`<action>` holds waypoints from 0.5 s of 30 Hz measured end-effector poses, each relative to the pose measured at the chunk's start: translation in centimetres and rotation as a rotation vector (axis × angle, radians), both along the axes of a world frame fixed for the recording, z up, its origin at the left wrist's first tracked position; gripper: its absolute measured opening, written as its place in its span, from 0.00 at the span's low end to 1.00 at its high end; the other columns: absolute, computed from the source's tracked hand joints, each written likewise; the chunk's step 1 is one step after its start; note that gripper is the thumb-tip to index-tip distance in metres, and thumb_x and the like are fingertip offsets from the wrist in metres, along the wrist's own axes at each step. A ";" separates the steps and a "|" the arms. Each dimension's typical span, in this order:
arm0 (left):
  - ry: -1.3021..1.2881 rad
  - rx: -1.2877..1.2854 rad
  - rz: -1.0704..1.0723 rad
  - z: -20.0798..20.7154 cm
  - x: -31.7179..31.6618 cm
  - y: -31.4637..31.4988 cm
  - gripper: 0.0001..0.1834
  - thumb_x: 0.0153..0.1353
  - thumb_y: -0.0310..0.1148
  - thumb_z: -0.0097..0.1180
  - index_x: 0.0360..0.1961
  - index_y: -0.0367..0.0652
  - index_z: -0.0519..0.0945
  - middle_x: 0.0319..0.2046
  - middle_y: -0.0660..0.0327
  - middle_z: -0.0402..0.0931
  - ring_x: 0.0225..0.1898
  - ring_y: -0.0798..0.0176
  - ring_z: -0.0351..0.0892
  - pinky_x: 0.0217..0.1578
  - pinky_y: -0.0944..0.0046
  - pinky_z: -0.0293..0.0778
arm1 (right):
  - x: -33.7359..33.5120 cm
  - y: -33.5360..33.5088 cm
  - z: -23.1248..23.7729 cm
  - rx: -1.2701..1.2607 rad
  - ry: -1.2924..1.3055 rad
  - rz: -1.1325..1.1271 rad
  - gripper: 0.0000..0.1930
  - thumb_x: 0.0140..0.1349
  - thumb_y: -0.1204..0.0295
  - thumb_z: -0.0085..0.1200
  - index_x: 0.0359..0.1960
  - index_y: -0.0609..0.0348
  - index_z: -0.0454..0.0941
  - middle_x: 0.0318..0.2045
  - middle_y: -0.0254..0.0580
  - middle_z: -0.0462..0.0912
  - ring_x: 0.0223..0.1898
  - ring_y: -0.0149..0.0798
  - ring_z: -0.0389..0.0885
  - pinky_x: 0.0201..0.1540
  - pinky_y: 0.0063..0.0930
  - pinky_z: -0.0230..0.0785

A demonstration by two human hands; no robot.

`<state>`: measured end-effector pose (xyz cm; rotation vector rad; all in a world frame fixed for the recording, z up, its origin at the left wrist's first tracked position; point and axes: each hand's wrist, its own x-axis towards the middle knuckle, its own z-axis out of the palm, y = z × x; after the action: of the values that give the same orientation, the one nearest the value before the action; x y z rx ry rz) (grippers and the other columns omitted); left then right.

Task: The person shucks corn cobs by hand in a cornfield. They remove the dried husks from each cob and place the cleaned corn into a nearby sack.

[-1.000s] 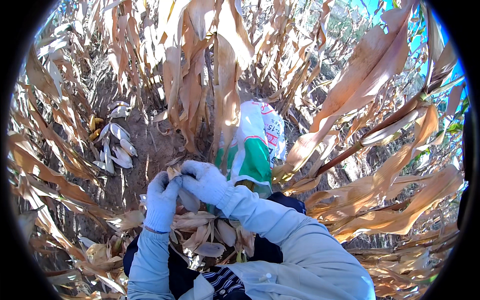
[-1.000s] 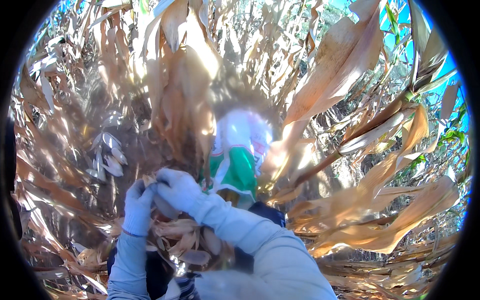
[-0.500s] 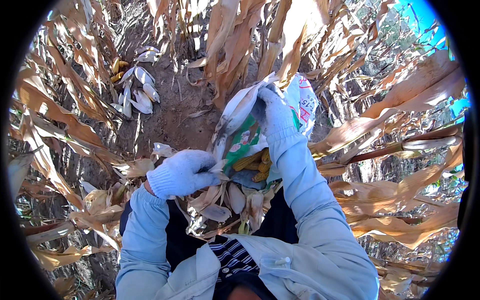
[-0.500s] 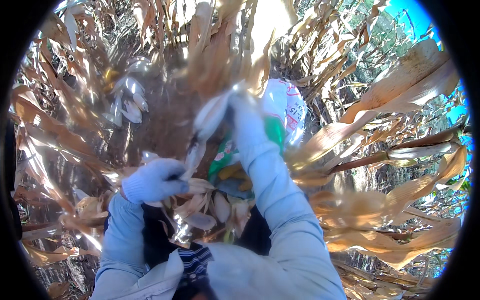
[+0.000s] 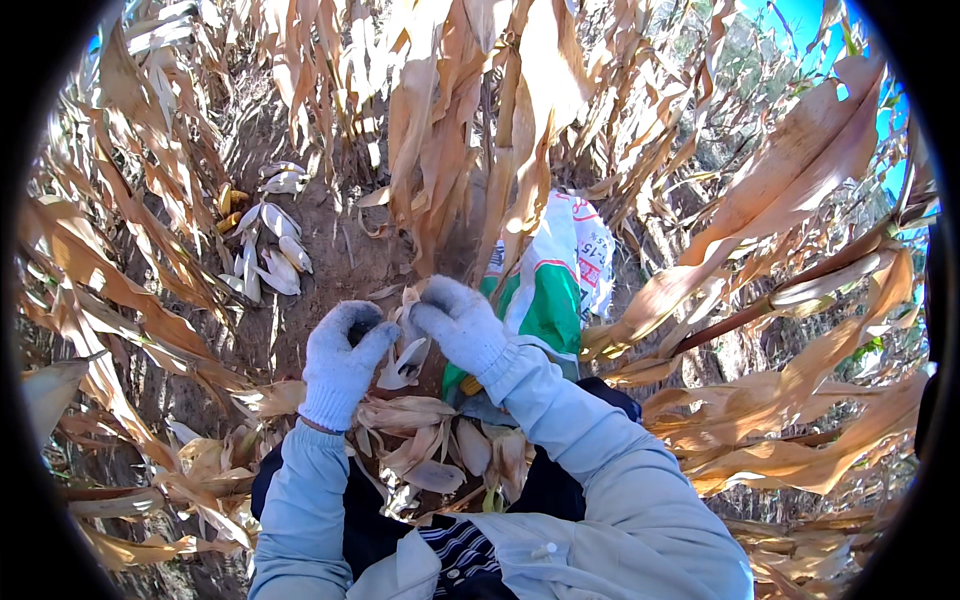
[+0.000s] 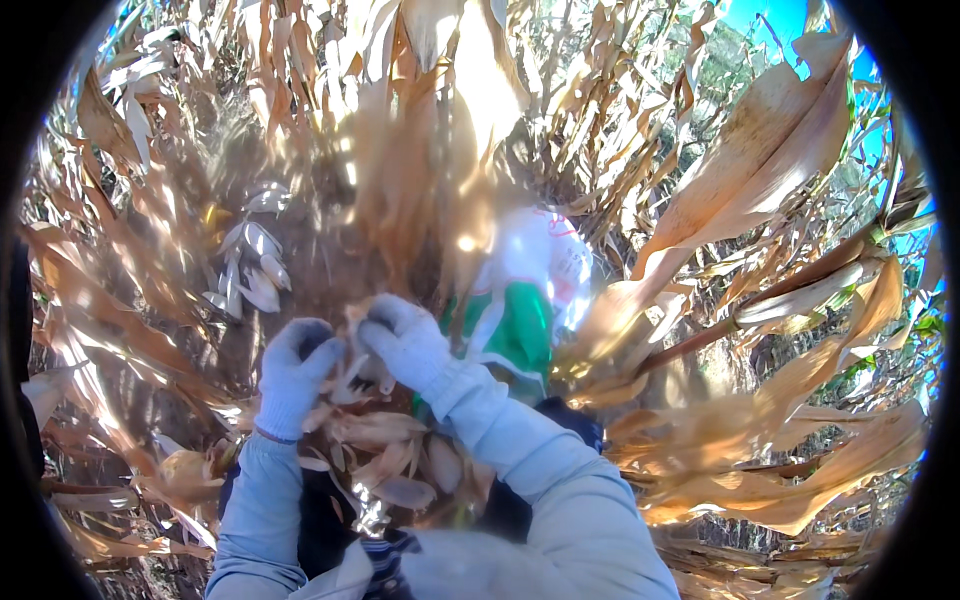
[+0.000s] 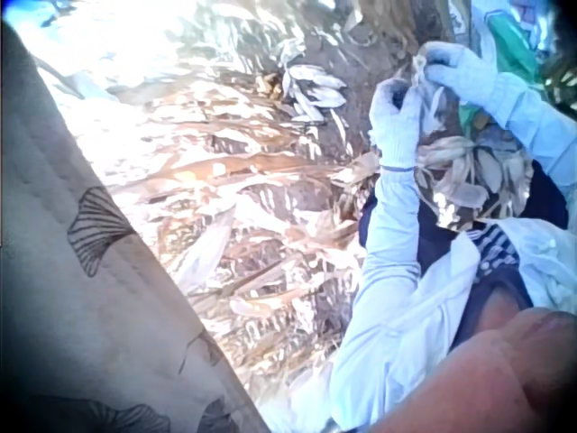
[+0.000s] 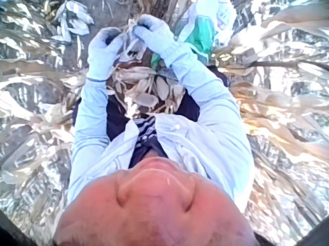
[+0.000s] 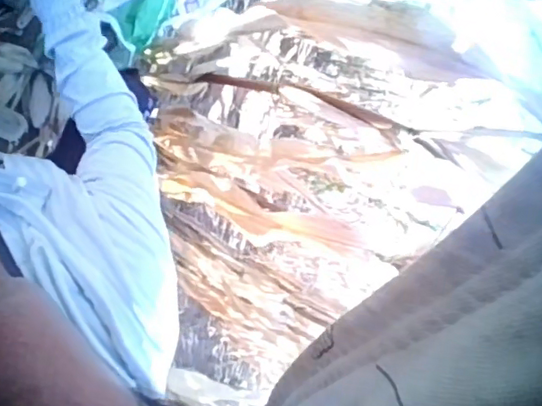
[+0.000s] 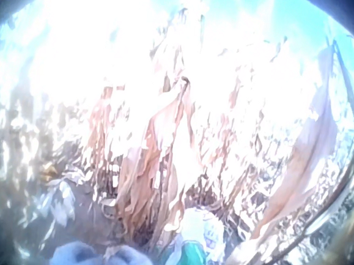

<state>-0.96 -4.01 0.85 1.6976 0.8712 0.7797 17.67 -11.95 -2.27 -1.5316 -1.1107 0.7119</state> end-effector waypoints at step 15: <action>0.061 0.002 -0.042 -0.1 1.8 -0.9 0.07 0.62 0.26 0.64 0.41 0.36 0.82 0.33 0.63 0.83 0.36 0.72 0.78 0.40 0.68 0.76 | -0.6 -1.1 1.2 0.010 -0.182 0.043 0.14 0.62 0.67 0.63 0.48 0.58 0.84 0.41 0.52 0.87 0.46 0.55 0.86 0.50 0.43 0.78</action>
<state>0.89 -4.94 0.72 1.7434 0.8734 0.7039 17.04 -13.01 -1.07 -1.5921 -1.2835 0.6040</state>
